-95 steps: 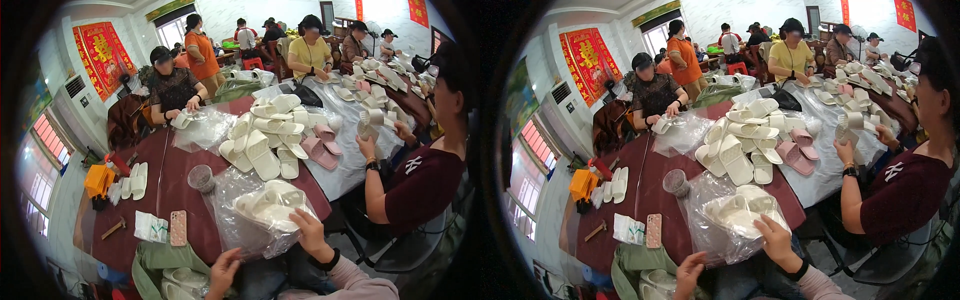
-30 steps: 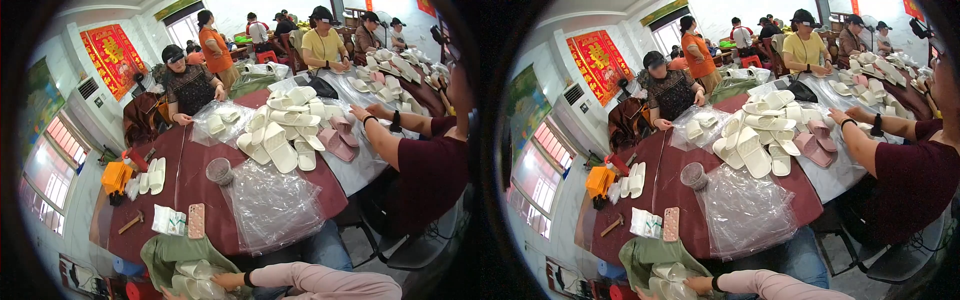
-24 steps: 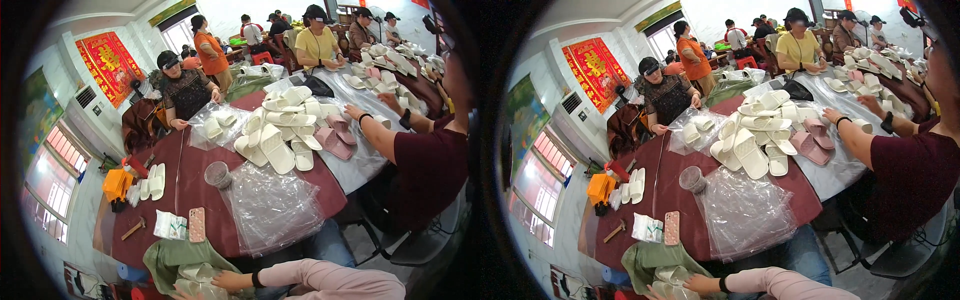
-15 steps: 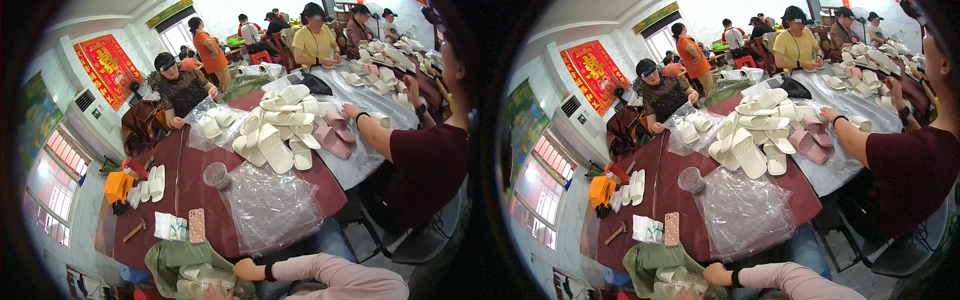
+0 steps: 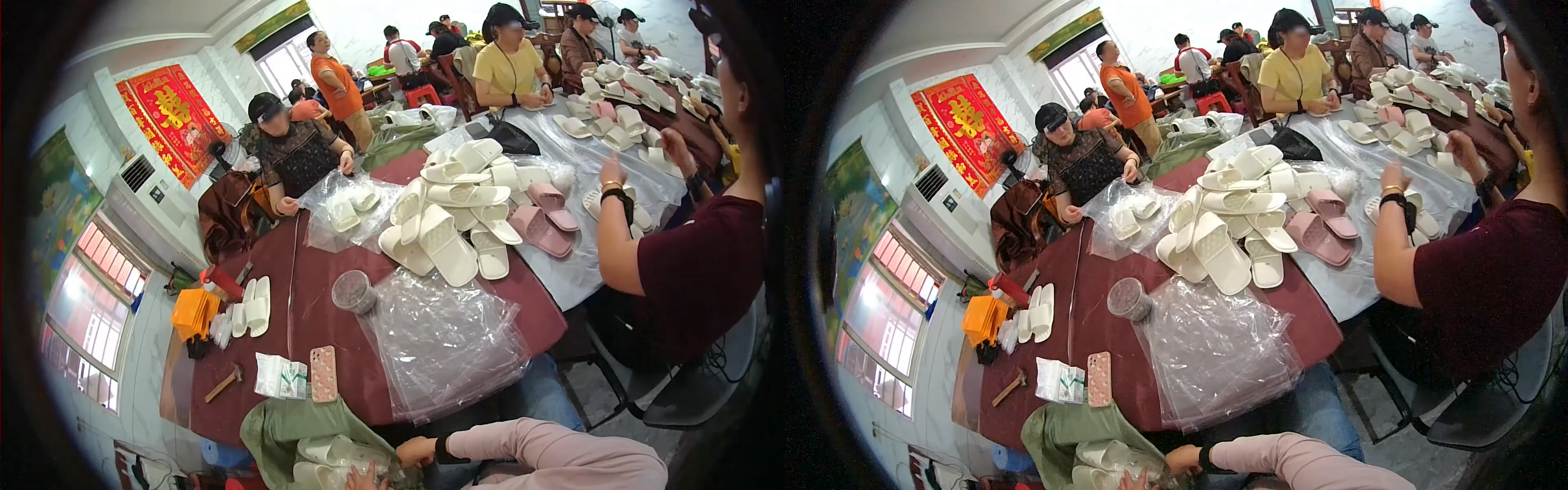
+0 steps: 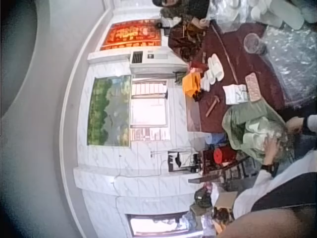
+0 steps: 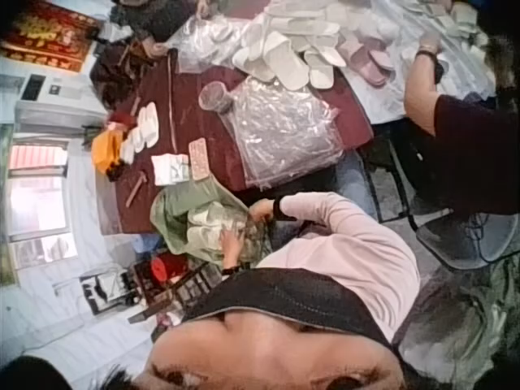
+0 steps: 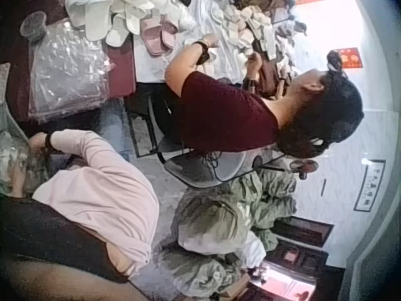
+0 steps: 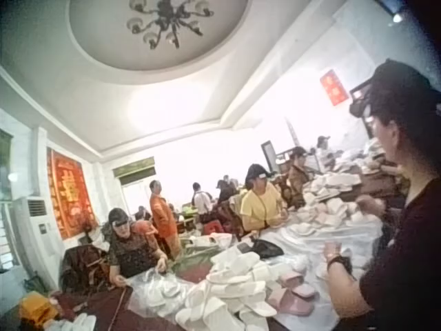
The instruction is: Packing white slippers into plastic bags.
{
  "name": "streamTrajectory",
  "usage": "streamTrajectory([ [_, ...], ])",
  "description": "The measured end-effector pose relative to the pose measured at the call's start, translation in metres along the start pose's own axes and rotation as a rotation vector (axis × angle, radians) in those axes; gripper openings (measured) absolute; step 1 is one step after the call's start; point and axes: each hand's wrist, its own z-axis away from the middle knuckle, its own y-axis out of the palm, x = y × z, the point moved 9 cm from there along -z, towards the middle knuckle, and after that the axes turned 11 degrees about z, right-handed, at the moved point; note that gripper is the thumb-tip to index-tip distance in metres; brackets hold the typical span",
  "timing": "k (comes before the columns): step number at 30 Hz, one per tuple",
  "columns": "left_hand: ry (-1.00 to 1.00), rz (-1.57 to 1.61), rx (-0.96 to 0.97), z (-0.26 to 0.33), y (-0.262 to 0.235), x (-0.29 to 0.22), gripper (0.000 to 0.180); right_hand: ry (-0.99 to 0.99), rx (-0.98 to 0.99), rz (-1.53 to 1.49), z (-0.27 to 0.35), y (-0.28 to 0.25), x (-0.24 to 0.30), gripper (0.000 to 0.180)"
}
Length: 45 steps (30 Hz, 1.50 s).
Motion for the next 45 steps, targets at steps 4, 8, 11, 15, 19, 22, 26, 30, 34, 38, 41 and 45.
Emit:
streamTrajectory([
  [4, 0.153, 0.025, -0.02, -0.011, 0.014, 0.012, 0.05, -0.095, 0.036, -0.027, -0.004, 0.006, 0.011, 0.023],
  [8, 0.148, -0.053, -0.02, -0.034, 0.036, 0.028, 0.047, -0.207, 0.094, -0.215, 0.021, -0.002, 0.036, 0.021],
  [11, 0.222, 0.172, -0.119, -0.052, 0.046, 0.041, 0.048, -0.221, 0.112, -0.232, 0.022, -0.005, 0.039, 0.021],
  [15, 0.055, 0.222, -0.115, -0.061, 0.072, 0.084, 0.047, -0.199, 0.155, -0.203, 0.017, 0.001, 0.048, 0.024],
  [19, 0.273, -0.065, -0.059, -0.037, 0.048, 0.008, 0.043, -0.121, 0.166, -0.228, 0.016, -0.002, 0.014, 0.031],
  [22, 0.198, 0.23, 0.307, -0.002, 0.013, -0.054, 0.041, -0.09, 0.151, -0.328, 0.016, -0.005, 0.012, 0.026],
  [26, 0.063, 0.789, 0.392, 0.018, 0.015, -0.072, 0.04, -0.047, 0.143, -0.241, 0.025, -0.013, 0.013, 0.028],
  [30, 0.028, 0.695, 0.362, 0.03, -0.001, -0.082, 0.043, -0.036, 0.119, -0.158, 0.024, -0.016, 0.012, 0.031],
  [34, 0.14, 0.471, 0.323, 0.025, 0.007, -0.061, 0.036, -0.314, -0.429, 0.312, 0.063, -0.068, 0.052, 0.039],
  [38, 0.107, 0.32, 0.421, 0.031, -0.039, -0.104, 0.028, -0.293, -0.597, 0.131, 0.131, -0.14, 0.055, 0.036],
  [41, 0.161, 0.2, 0.436, 0.025, -0.049, -0.109, 0.032, -0.193, -0.876, -0.091, 0.19, -0.199, 0.01, 0.033],
  [45, 0.106, 0.072, 0.381, 0.002, -0.072, -0.108, 0.031, 0.056, -1.213, -0.183, 0.261, -0.261, -0.068, 0.031],
])
